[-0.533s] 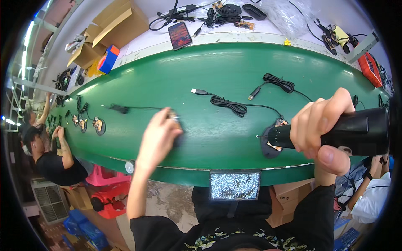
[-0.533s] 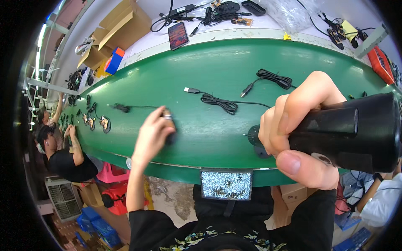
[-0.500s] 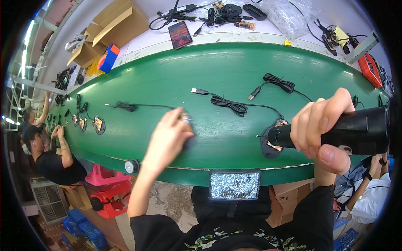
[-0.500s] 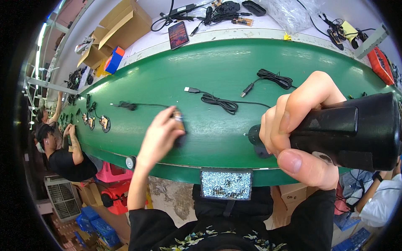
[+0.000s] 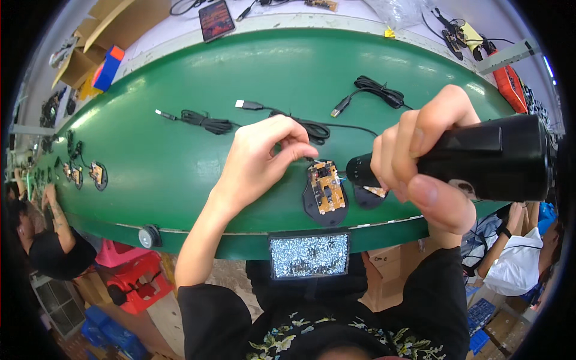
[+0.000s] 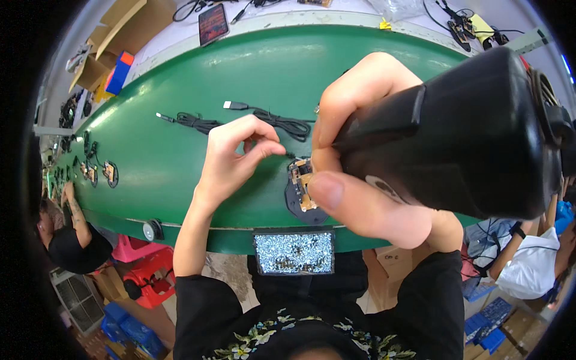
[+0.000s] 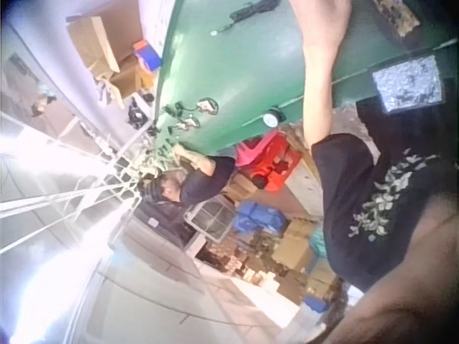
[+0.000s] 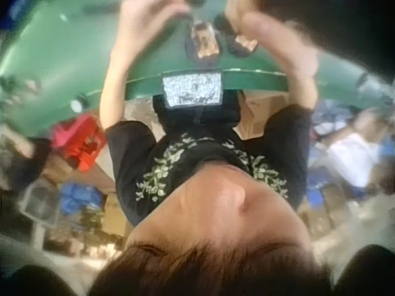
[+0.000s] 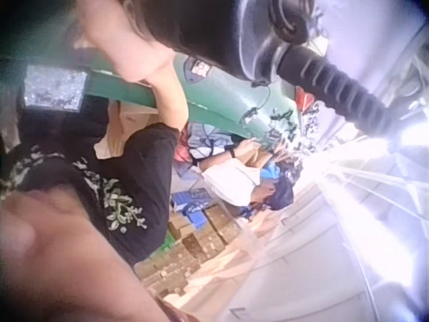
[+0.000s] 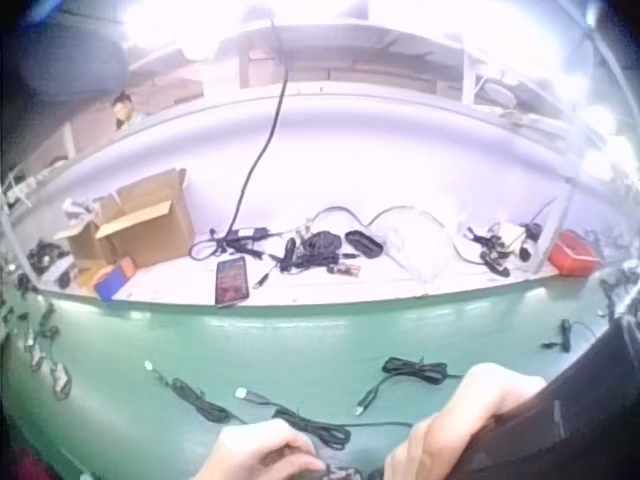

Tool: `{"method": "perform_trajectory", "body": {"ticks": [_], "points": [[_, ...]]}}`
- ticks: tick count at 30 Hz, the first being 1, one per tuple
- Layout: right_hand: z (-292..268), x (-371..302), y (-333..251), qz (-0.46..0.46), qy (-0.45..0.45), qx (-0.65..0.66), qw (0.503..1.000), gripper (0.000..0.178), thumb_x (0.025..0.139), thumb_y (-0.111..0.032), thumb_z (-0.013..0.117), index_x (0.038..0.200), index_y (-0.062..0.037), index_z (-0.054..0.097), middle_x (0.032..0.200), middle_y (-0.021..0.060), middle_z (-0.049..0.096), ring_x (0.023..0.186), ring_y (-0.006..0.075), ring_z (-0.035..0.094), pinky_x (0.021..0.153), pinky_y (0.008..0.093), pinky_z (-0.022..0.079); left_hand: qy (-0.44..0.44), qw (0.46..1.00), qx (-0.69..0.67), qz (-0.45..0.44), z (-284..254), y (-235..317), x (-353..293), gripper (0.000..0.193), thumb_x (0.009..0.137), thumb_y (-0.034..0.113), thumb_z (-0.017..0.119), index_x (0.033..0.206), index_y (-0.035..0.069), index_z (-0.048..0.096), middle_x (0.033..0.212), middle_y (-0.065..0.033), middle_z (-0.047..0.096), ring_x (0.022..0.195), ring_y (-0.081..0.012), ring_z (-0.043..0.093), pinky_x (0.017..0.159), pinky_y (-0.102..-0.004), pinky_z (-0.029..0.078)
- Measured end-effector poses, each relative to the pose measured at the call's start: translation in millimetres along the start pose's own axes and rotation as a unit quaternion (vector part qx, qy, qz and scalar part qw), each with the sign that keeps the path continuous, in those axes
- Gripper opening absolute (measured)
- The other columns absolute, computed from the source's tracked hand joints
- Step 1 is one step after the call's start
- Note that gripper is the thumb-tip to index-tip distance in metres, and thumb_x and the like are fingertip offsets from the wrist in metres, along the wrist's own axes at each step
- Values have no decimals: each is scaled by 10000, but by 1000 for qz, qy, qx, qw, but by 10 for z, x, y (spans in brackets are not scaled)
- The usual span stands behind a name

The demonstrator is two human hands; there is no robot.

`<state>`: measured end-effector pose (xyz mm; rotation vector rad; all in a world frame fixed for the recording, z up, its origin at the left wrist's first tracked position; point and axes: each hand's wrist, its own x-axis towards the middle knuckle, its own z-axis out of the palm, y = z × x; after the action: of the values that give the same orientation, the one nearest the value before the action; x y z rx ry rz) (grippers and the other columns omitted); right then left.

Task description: The person assembles computer mice by installing PCBs into housings and securing them with screws using an electric screwdriver.

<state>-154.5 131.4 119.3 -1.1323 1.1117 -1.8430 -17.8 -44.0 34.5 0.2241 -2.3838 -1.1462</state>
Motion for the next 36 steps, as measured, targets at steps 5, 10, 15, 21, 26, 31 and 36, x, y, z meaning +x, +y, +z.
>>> {"method": "perform_trajectory", "body": {"ticks": [5,10,15,21,26,31,36], "points": [[19,24,95,-12,9,-40,999,331,795,-111,695,959,-58,412,629,21,472,473,120,454,495,281,388,-61,998,-30,-5,88,-209,-191,121,799,48,749,838,4,644,757,-81,643,650,-206,611,563,-309,463],[54,38,177,1,31,-14,999,327,796,-107,697,943,-64,409,630,17,463,482,117,444,491,281,378,-69,997,-16,17,109,-201,-209,117,809,42,731,859,2,634,778,-101,640,675,-270,623,593,-338,482],[-1,59,179,-10,-16,-81,997,340,789,-93,711,914,-68,396,618,17,454,484,113,428,487,275,365,-87,996,-36,9,143,-121,-208,142,787,76,752,845,21,635,786,-101,645,693,-287,636,620,-353,491],[-170,61,111,2,-63,-160,985,350,792,-98,710,949,-60,401,619,24,454,483,112,423,482,272,362,-80,991,20,109,285,-77,-263,176,787,187,751,816,62,631,781,-48,640,674,-258,633,593,-363,493],[-242,80,70,3,-102,-218,971,360,798,-107,701,1004,-48,411,625,32,458,482,113,423,477,270,361,-71,992,20,106,279,-19,-290,177,743,-3,721,896,39,643,800,-93,652,731,-298,648,645,-388,505],[-119,39,-85,-76,-59,-37,995,364,797,-147,689,1023,-67,416,632,2,484,480,111,455,472,269,398,-39,996,2,79,241,-94,-251,166,767,-60,697,903,18,640,790,-99,649,701,-287,636,610,-362,497],[-36,-5,-80,-13,17,-65,998,350,794,-149,666,1026,-67,416,638,-6,482,481,102,455,480,267,405,-32,997,-15,75,221,-94,-254,152,758,2,747,865,27,642,773,-92,641,663,-274,614,586,-360,475]]}}
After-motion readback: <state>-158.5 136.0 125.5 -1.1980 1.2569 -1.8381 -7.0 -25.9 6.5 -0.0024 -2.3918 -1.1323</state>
